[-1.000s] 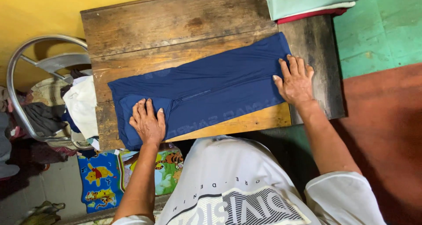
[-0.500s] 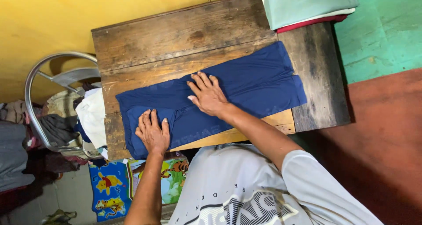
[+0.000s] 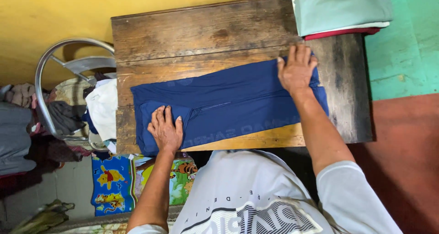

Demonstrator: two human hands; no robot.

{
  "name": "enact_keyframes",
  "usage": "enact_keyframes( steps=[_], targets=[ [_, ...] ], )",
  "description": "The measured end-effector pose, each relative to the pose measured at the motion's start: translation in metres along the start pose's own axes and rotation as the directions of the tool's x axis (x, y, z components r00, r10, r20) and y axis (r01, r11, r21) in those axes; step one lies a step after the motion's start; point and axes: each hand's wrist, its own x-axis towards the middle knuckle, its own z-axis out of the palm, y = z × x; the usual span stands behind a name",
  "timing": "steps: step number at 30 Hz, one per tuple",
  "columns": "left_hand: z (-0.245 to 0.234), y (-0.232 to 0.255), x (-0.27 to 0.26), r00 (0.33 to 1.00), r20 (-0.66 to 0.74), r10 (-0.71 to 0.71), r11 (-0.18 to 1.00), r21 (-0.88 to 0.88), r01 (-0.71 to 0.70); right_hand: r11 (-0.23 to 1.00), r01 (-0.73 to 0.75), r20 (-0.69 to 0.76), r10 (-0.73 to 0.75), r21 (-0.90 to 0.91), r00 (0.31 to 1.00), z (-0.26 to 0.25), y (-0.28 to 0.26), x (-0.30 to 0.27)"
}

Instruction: The person folds a blue pair of trousers on a wooden table, smoothing and aligning the fabric, then places it on a stack. The person then picks up a white shirt, lays it flat, folds the sleeves and body, and smooths the folded shirt on the table.

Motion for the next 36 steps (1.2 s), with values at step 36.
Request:
enact_keyframes(
  steps=[36],
  targets=[
    [0.018, 0.021, 0.054, 0.991, 0.132, 0.031, 0.995, -0.095, -0.019, 0.974, 0.213, -0.26, -0.226, -0.079, 0.939, 0.007, -0.031, -0.037]
  ],
)
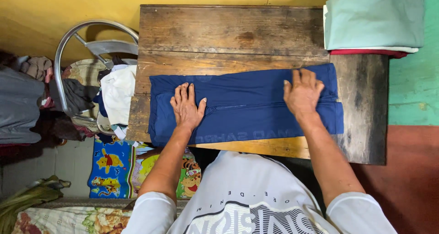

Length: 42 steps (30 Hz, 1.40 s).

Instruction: The person folds a blue pair of trousers on a wooden table, smoothing and aligning the fabric, then places it on a stack. The person then picks up a white shirt, lays it flat, folds the sleeves and body, and smooths the folded shirt on the table.

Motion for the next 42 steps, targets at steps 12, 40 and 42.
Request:
enact_keyframes(
  steps=[12, 40, 42],
  targets=[
    [-0.004, -0.002, -0.004, 0.919, -0.213, 0.332, 0.937, -0.037, -0.348, 0.866, 0.332, -0.02, -0.351, 0.374, 0.936, 0.054, -0.126, 0.06],
    [-0.003, -0.006, -0.001, 0.989, -0.008, 0.148, 0.984, -0.1, -0.148, 0.828, 0.168, 0.034, -0.22, 0.535, 0.975, 0.059, -0.109, 0.065],
    [0.0, -0.008, 0.002, 0.989, -0.007, 0.145, 0.983, -0.116, -0.144, 0.856, 0.168, 0.036, -0.212, 0.489, 0.977, 0.052, -0.095, 0.061]
  ],
)
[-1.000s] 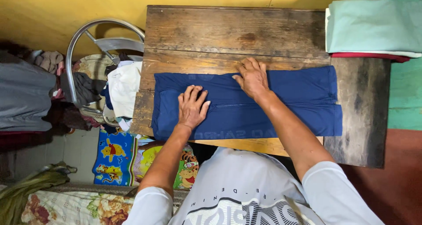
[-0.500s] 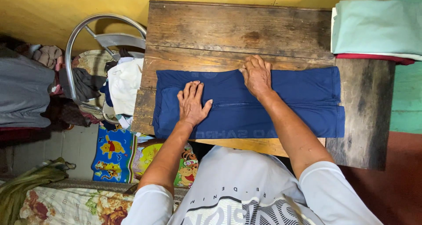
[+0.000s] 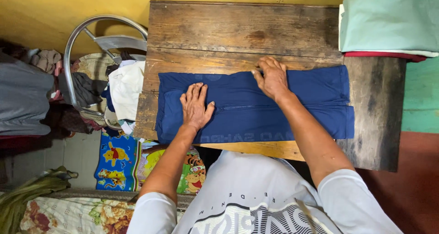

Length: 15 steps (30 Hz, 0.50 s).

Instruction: The person folds a blue pair of trousers on a wooden table, smoothing and aligning the fabric, then places it on a stack. The person then picks up a white shirt, lays it flat, folds the sleeves and body, and smooths the folded shirt on the table.

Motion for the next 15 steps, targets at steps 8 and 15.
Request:
enact_keyframes(
  steps=[8, 15],
  targets=[
    [-0.005, 0.082, 0.009, 0.975, -0.164, 0.149, 0.986, -0.053, -0.159, 0.999, 0.031, 0.054, -0.032, 0.024, 0.998, -0.013, 0.003, -0.006],
    [0.028, 0.112, -0.025, 0.965, -0.124, 0.231, 0.971, -0.039, -0.238, 0.998, 0.059, -0.082, -0.056, 0.034, 0.995, 0.003, 0.014, -0.007]
  ],
)
